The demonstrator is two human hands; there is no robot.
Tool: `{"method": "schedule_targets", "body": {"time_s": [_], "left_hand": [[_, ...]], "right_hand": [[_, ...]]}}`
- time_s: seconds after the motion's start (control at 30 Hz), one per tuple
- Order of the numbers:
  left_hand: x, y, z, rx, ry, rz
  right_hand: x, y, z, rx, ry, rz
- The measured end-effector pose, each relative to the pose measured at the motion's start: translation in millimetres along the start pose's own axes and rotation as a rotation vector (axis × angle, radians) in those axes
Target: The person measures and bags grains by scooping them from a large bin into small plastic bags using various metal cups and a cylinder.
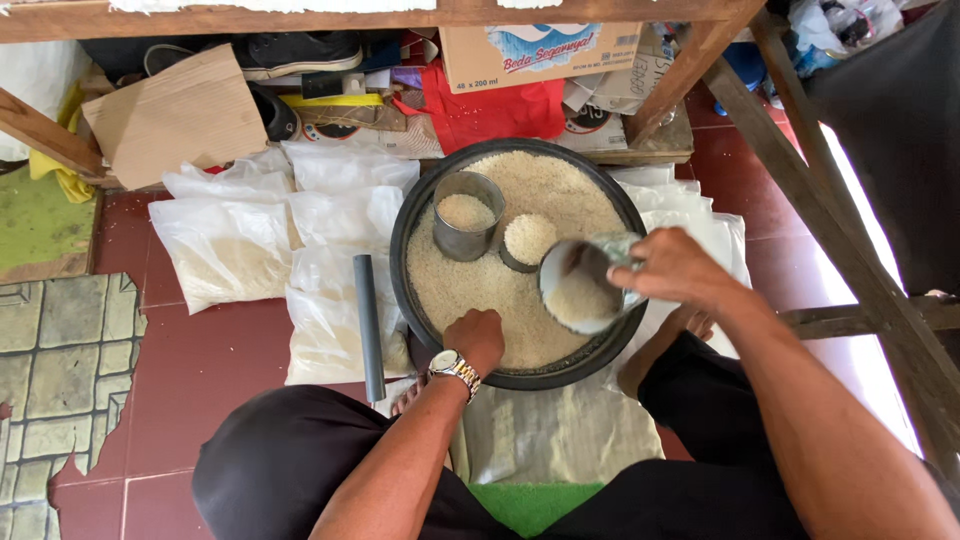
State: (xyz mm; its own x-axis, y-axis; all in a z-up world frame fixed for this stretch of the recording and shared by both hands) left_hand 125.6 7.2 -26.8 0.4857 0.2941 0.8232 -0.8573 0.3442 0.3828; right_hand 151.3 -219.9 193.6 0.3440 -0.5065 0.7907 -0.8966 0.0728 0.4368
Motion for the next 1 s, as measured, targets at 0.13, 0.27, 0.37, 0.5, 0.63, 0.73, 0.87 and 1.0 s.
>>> {"method": "schedule_targets", "body": {"time_s": [0.13, 0.27, 0.37, 0.5, 0.63, 0.73, 0.87, 1.0], "left_hand": [[34.3, -0.5, -10.7, 0.184, 0.055, 0.091], [49.1, -0.5, -12.9, 0.285, 0.099, 0.15], [57.3, 7.6, -22.4, 0.384, 0.194, 0.181], [54.6, 1.0, -60.0, 0.5, 0.216, 0.187], [53.7, -1.8, -116.6, 0.555, 0.026, 0.927], [51.3, 7.7, -142.8, 0.625, 0.08, 1.029], [58.8, 39.7, -165.2, 0.966, 0.047, 1.101], [18.6, 48.0, -210.1, 1.042, 0.289, 0.722]], "right_hand": [[-60.8, -41.2, 40.3, 0.221, 0.022, -0.137], [-36.0, 6.3, -25.5, 0.196, 0.037, -0.197], [-74.8, -38.9, 19.9, 0.296, -0.052, -0.182], [-82.8, -74.4, 74.9, 0.148, 0.26, -0.121], [-80.0, -81.2, 91.4, 0.086, 0.248, -0.091], [-90.5, -91.9, 111.5, 0.128, 0.187, -0.092], [-76.7, -86.9, 115.7, 0.154, 0.028, -0.073], [-45.8, -69.6, 95.3, 0.104, -0.012, -0.028]]}}
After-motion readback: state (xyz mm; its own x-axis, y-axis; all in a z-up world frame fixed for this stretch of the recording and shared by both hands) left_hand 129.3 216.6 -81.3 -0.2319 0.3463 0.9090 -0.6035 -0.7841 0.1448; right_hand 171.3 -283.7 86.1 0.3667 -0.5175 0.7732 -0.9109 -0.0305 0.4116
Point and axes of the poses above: each hand's wrist, its own y-axis away from the middle knuckle, its own x-axis out of the back of the hand, z = x × y, the point moved 8 cm from there along -y, towards the middle knuckle, and after that the axes turned 3 degrees about z, right-handed, at the moved point
